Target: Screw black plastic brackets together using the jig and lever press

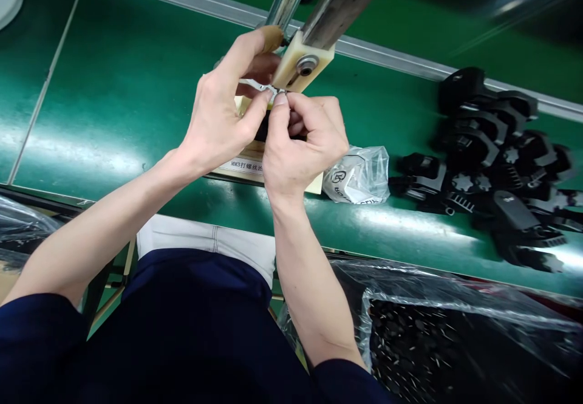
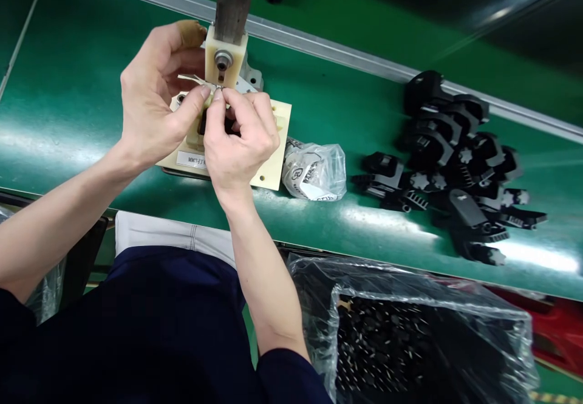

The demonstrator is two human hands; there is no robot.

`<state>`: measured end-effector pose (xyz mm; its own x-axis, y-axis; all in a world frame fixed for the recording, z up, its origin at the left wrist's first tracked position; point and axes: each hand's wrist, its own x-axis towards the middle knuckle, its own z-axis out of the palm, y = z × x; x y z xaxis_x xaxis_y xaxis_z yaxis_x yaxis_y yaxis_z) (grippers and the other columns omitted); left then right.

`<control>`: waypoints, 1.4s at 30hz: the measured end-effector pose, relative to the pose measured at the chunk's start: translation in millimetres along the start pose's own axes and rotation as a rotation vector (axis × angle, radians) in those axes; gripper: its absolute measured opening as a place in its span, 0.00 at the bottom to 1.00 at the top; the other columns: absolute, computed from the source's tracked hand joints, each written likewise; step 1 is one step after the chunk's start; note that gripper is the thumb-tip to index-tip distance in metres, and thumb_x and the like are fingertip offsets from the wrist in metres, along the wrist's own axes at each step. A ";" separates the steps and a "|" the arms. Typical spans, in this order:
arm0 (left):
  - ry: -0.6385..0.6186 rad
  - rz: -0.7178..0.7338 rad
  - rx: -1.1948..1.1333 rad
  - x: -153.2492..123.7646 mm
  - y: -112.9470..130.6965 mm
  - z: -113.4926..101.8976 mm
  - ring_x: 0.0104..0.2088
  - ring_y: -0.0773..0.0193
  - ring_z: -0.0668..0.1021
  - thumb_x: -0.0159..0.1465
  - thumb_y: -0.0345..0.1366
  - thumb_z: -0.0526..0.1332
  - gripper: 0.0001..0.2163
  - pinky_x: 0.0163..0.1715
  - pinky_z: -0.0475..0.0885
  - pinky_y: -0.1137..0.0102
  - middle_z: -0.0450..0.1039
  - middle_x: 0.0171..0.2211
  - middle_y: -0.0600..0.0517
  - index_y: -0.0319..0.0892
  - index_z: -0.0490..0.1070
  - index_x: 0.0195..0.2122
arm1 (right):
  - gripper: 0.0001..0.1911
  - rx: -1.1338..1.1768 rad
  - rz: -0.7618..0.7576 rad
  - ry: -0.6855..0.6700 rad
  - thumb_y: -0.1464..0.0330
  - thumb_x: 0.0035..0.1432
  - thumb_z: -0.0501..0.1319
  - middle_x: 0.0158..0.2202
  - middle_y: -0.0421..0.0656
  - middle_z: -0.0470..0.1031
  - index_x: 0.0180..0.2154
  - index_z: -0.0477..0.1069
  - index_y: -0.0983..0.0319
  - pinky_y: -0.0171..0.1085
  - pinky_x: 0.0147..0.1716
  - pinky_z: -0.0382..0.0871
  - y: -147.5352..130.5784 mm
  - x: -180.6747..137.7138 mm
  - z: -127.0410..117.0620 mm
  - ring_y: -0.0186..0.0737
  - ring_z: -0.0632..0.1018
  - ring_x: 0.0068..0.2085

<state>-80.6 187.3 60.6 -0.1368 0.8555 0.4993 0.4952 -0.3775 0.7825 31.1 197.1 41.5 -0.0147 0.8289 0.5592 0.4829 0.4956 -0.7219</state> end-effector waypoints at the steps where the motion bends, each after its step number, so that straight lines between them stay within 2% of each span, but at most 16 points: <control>1: -0.008 -0.008 -0.002 0.6 1.4 -0.1 0.50 0.54 0.77 0.65 0.45 0.58 0.18 0.42 0.76 0.62 0.69 0.47 0.51 0.49 0.60 0.54 | 0.13 0.014 0.020 -0.028 0.62 0.68 0.52 0.34 0.44 0.69 0.39 0.73 0.59 0.42 0.34 0.72 1.5 -1.7 1.5 0.44 0.76 0.40; 3: -0.016 -0.013 -0.002 1.5 2.8 0.0 0.48 0.56 0.78 0.64 0.44 0.59 0.19 0.43 0.77 0.62 0.70 0.45 0.52 0.51 0.59 0.55 | 0.16 0.027 0.020 -0.053 0.59 0.69 0.50 0.36 0.45 0.69 0.42 0.73 0.58 0.44 0.36 0.74 4.0 -4.0 3.7 0.47 0.76 0.44; 6: -0.012 0.002 0.019 2.7 1.5 1.2 0.46 0.57 0.79 0.64 0.42 0.60 0.22 0.43 0.77 0.62 0.71 0.43 0.53 0.52 0.56 0.58 | 0.16 -0.028 -0.021 0.002 0.60 0.69 0.49 0.35 0.45 0.70 0.40 0.72 0.59 0.44 0.37 0.74 3.4 -2.8 2.6 0.46 0.77 0.43; 9: 0.002 0.045 0.064 4.1 -2.7 3.3 0.44 0.57 0.80 0.63 0.42 0.59 0.25 0.43 0.77 0.62 0.71 0.41 0.52 0.51 0.53 0.59 | 0.12 -0.123 -0.036 0.047 0.64 0.67 0.54 0.32 0.44 0.70 0.34 0.71 0.61 0.41 0.35 0.74 -0.3 3.5 -3.9 0.41 0.76 0.37; 13: 0.019 0.096 0.092 4.7 -7.7 5.9 0.43 0.57 0.80 0.64 0.42 0.58 0.25 0.41 0.77 0.62 0.70 0.41 0.51 0.48 0.50 0.60 | 0.06 -0.122 -0.059 -0.007 0.68 0.63 0.60 0.32 0.43 0.71 0.31 0.70 0.61 0.40 0.37 0.73 -0.4 11.8 -12.7 0.38 0.74 0.35; 19: 0.019 0.093 0.087 3.4 -7.8 3.9 0.45 0.58 0.78 0.64 0.43 0.57 0.23 0.42 0.76 0.61 0.71 0.44 0.49 0.47 0.52 0.58 | 0.14 -0.003 -0.027 -0.047 0.60 0.67 0.54 0.31 0.43 0.69 0.32 0.71 0.60 0.44 0.36 0.74 6.0 11.7 -12.6 0.43 0.77 0.37; 22: 0.001 0.099 0.074 5.2 -7.1 0.1 0.44 0.60 0.77 0.64 0.44 0.60 0.22 0.42 0.76 0.63 0.70 0.45 0.49 0.47 0.55 0.56 | 0.15 0.002 -0.015 -0.051 0.58 0.66 0.55 0.31 0.43 0.70 0.32 0.72 0.59 0.43 0.35 0.74 8.5 10.9 -11.7 0.43 0.77 0.38; 30: -0.043 0.117 0.110 10.3 -2.8 -5.1 0.40 0.63 0.76 0.63 0.41 0.61 0.22 0.41 0.76 0.65 0.71 0.40 0.51 0.47 0.56 0.56 | 0.12 0.048 0.002 -0.088 0.62 0.66 0.56 0.31 0.43 0.70 0.32 0.72 0.60 0.43 0.37 0.72 6.8 13.4 -12.8 0.40 0.76 0.35; 34: -0.018 0.135 0.134 10.7 -6.4 -4.2 0.40 0.60 0.77 0.61 0.38 0.62 0.23 0.41 0.74 0.63 0.72 0.37 0.50 0.45 0.56 0.56 | 0.08 0.038 -0.055 -0.170 0.68 0.61 0.61 0.28 0.41 0.70 0.29 0.72 0.60 0.41 0.35 0.71 2.7 17.7 -28.0 0.38 0.75 0.32; 36: 0.012 0.153 0.151 11.7 -9.1 -3.0 0.39 0.59 0.77 0.60 0.36 0.62 0.24 0.41 0.73 0.63 0.72 0.37 0.50 0.43 0.57 0.56 | 0.07 0.028 -0.090 -0.156 0.69 0.59 0.62 0.27 0.40 0.71 0.28 0.72 0.60 0.40 0.33 0.71 2.4 27.9 -44.3 0.37 0.74 0.29; 38: 0.061 0.189 0.173 12.6 -6.9 -2.1 0.37 0.59 0.77 0.58 0.34 0.62 0.23 0.39 0.73 0.64 0.72 0.35 0.50 0.42 0.58 0.55 | 0.06 0.036 -0.129 -0.077 0.69 0.58 0.63 0.26 0.40 0.72 0.28 0.73 0.60 0.39 0.30 0.71 2.9 47.8 -64.8 0.37 0.74 0.28; 40: 0.130 0.221 0.196 11.9 1.9 -1.7 0.33 0.61 0.77 0.58 0.32 0.60 0.21 0.35 0.73 0.66 0.72 0.32 0.52 0.41 0.60 0.53 | 0.05 0.072 -0.186 0.025 0.66 0.58 0.64 0.26 0.41 0.73 0.30 0.74 0.60 0.37 0.26 0.70 1.8 80.0 -86.2 0.36 0.74 0.26; 42: 0.181 0.210 0.202 9.2 11.3 0.3 0.30 0.63 0.76 0.58 0.30 0.58 0.19 0.32 0.73 0.68 0.71 0.30 0.53 0.41 0.61 0.52 | 0.06 0.138 -0.275 0.102 0.63 0.59 0.63 0.27 0.41 0.74 0.33 0.74 0.59 0.36 0.24 0.70 -5.2 127.3 -104.5 0.36 0.75 0.26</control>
<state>-76.0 191.1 74.0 -0.1554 0.6829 0.7138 0.6862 -0.4452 0.5753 118.2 272.9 159.0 -0.0368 0.6318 0.7742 0.3501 0.7338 -0.5822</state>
